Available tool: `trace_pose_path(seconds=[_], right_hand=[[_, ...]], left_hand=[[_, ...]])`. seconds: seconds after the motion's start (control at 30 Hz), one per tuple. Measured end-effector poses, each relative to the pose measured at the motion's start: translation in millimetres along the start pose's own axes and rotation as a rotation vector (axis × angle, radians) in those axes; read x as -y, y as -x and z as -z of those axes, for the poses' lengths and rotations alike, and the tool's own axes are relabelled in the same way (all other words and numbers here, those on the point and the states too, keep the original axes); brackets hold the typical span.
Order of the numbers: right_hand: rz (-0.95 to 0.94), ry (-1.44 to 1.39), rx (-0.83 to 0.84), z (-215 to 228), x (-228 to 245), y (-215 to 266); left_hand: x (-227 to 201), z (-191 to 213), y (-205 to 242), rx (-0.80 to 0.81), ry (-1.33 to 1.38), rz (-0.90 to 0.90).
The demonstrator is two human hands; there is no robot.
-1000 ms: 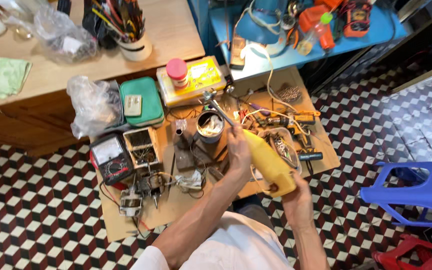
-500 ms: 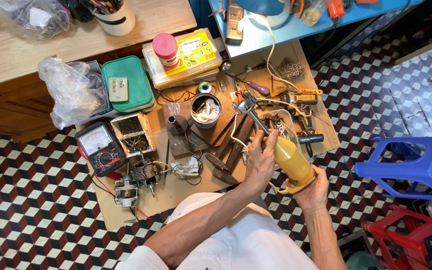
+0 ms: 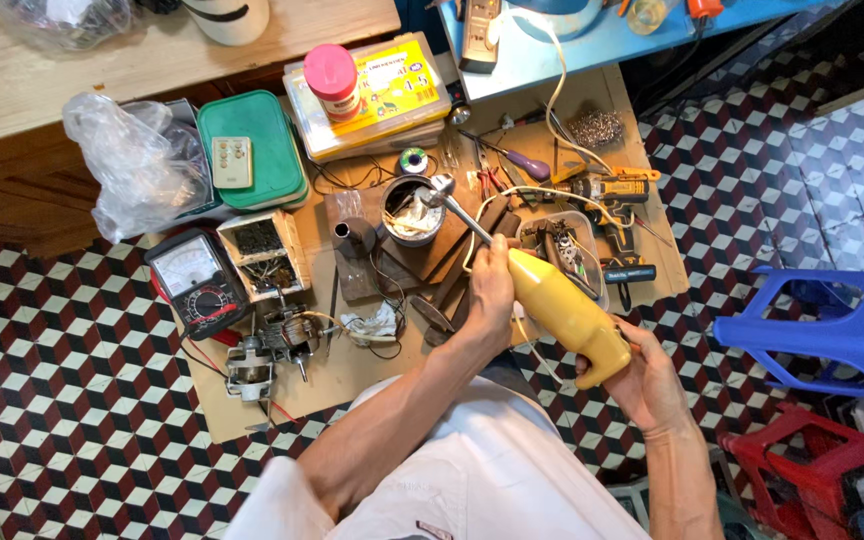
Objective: The person holds a yellow immersion blender and repeatedly presses its power switch while manipulating the cord and plug. They plug the device into a wall socket, then unplug it, and continue to handle the cord and switch throughout the clip.
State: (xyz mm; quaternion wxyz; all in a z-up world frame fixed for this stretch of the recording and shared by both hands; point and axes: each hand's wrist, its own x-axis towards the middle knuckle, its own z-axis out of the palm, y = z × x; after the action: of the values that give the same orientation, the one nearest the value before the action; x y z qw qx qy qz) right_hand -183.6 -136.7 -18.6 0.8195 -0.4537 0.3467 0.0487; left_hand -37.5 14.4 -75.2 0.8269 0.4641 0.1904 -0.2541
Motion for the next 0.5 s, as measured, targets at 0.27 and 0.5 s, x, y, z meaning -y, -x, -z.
trace_pose_path(seconds=[0.27, 0.5], right_hand=[[0.104, 0.493, -0.009, -58, 34, 39], [0.104, 0.539, -0.038, -77, 49, 47]], left_hand=[[1, 1, -31, -0.092, 0.312, 0.055], [-14, -9, -25, -0.055, 0.398, 0.071]])
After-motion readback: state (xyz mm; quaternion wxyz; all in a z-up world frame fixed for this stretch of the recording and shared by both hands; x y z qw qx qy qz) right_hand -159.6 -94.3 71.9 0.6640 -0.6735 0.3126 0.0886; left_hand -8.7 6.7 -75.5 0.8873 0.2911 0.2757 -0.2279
